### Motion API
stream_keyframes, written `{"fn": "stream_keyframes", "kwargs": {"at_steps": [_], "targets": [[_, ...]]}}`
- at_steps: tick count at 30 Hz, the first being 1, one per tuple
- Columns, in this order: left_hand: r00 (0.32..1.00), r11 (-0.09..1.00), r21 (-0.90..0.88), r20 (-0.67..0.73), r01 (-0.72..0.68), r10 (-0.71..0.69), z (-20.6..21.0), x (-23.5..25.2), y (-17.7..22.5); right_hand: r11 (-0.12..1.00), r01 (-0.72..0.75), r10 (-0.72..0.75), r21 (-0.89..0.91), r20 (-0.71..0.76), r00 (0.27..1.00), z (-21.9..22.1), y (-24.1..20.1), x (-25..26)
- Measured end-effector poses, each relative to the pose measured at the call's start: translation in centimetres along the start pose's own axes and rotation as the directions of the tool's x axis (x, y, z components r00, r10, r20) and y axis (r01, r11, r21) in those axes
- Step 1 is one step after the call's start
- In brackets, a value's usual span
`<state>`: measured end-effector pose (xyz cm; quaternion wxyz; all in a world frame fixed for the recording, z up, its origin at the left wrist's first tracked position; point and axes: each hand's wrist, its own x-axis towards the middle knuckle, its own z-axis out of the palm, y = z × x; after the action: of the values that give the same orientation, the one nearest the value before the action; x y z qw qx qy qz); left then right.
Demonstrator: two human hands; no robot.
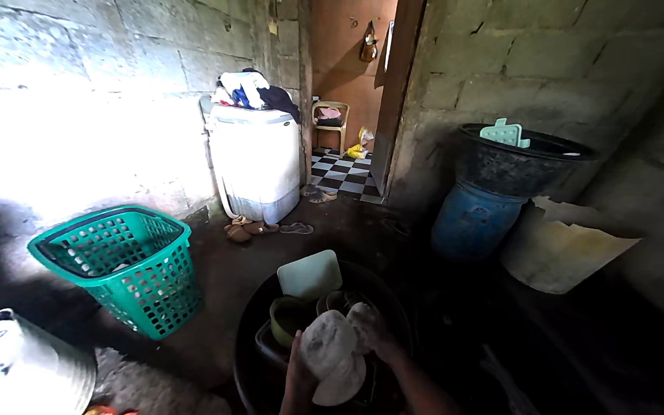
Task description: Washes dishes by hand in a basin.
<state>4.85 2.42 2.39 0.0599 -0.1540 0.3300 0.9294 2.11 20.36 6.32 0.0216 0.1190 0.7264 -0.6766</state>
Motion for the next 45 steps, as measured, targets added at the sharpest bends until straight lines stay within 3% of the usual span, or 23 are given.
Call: {"fn": "stream_keyframes", "kwargs": {"at_steps": [3,5,8,10,12,13,15,17,19,21,23,26,30,31,32,33,34,37,39,41,43,45], "targets": [[0.943,0.989,0.147,-0.325,-0.022,0.069,-0.3,1.1,-0.1,0.998,0.031,-0.038,-0.047,-0.151,0.988,0.0,-1.8,-0.5],[0.898,0.976,0.218,-0.428,-0.009,0.103,-0.1,1.6,-0.6,0.985,0.068,-0.090,-0.159,-0.134,0.987,1.2,-3.3,-1.9],[0.933,0.980,0.195,-0.347,-0.024,0.092,1.0,0.8,-1.6,0.871,0.236,-0.259,-0.430,0.006,0.966,4.9,-2.9,-4.5],[0.953,0.975,0.207,-0.272,-0.077,0.133,1.3,0.2,-2.3,0.698,0.380,-0.443,-0.608,0.050,0.895,7.4,0.3,-4.6],[0.945,0.972,0.209,-0.279,-0.112,0.169,1.1,0.1,-2.2,0.581,0.465,-0.605,-0.668,0.028,0.796,8.4,2.2,-3.7],[0.938,0.976,0.182,-0.303,-0.117,0.169,1.2,0.0,-1.9,0.589,0.451,-0.599,-0.671,0.012,0.800,8.2,2.3,-3.2],[0.928,0.987,0.135,-0.351,-0.082,0.125,1.7,-0.5,-0.7,0.703,0.357,-0.443,-0.615,0.014,0.896,7.0,1.1,-2.5],[0.922,0.991,0.128,-0.379,-0.031,0.078,2.1,-1.1,0.1,0.797,0.149,-0.188,-0.586,-0.007,0.982,5.4,-1.4,-2.0],[0.931,0.992,0.123,-0.361,-0.014,0.058,2.1,-1.3,-0.2,0.800,-0.005,-0.047,-0.600,-0.071,0.996,4.9,-2.9,-1.7],[0.936,0.996,0.093,-0.348,-0.015,0.047,2.0,-1.1,-0.8,0.734,0.010,-0.082,-0.679,-0.074,0.994,5.6,-2.8,-2.5],[0.930,0.992,0.122,-0.363,-0.019,0.063,2.3,-1.1,-1.1,0.671,0.146,-0.217,-0.727,-0.005,0.976,7.1,-0.8,-3.6],[0.922,0.932,0.352,-0.324,-0.091,0.212,2.2,-1.6,-1.3,0.667,0.319,-0.383,-0.673,0.057,0.922,8.4,1.7,-5.3],[0.929,0.923,0.368,-0.292,-0.110,0.226,2.7,-1.9,-1.2,0.625,0.511,-0.625,-0.590,0.013,0.781,7.1,3.4,-3.8],[0.932,0.931,0.353,-0.298,-0.092,0.205,2.9,-2.0,-1.2,0.628,0.502,-0.630,-0.595,-0.009,0.777,6.6,3.2,-3.3],[0.934,0.939,0.334,-0.304,-0.079,0.186,3.1,-2.1,-1.2,0.678,0.420,-0.531,-0.604,-0.006,0.847,5.7,2.1,-3.3],[0.937,0.936,0.342,-0.295,-0.079,0.187,3.3,-2.2,-1.2,0.752,0.273,-0.350,-0.600,-0.013,0.937,4.7,0.5,-3.4],[0.939,0.919,0.381,-0.272,-0.095,0.210,3.4,-2.3,-1.0,0.814,0.125,-0.185,-0.568,-0.049,0.982,3.9,-0.8,-3.0],[0.922,0.744,0.643,-0.151,-0.183,0.357,3.5,-2.4,0.0,0.929,-0.038,-0.046,-0.368,-0.216,0.975,1.7,-2.3,-1.6],[0.907,0.545,0.819,-0.074,-0.182,0.415,3.5,-2.4,0.6,0.955,-0.024,-0.046,-0.295,-0.228,0.972,1.1,-3.2,-1.6],[0.923,0.410,0.906,-0.066,-0.105,0.380,3.8,-2.7,0.7,0.905,0.052,-0.085,-0.423,-0.059,0.995,1.6,-4.7,-3.2],[0.942,0.380,0.924,-0.078,-0.055,0.327,4.3,-2.9,0.5,0.808,0.253,-0.213,-0.532,0.135,0.968,3.3,-4.2,-4.4],[0.941,0.425,0.898,-0.043,-0.111,0.336,4.0,-2.7,0.0,0.773,0.388,-0.354,-0.501,0.167,0.920,4.6,-2.2,-4.2]]}}
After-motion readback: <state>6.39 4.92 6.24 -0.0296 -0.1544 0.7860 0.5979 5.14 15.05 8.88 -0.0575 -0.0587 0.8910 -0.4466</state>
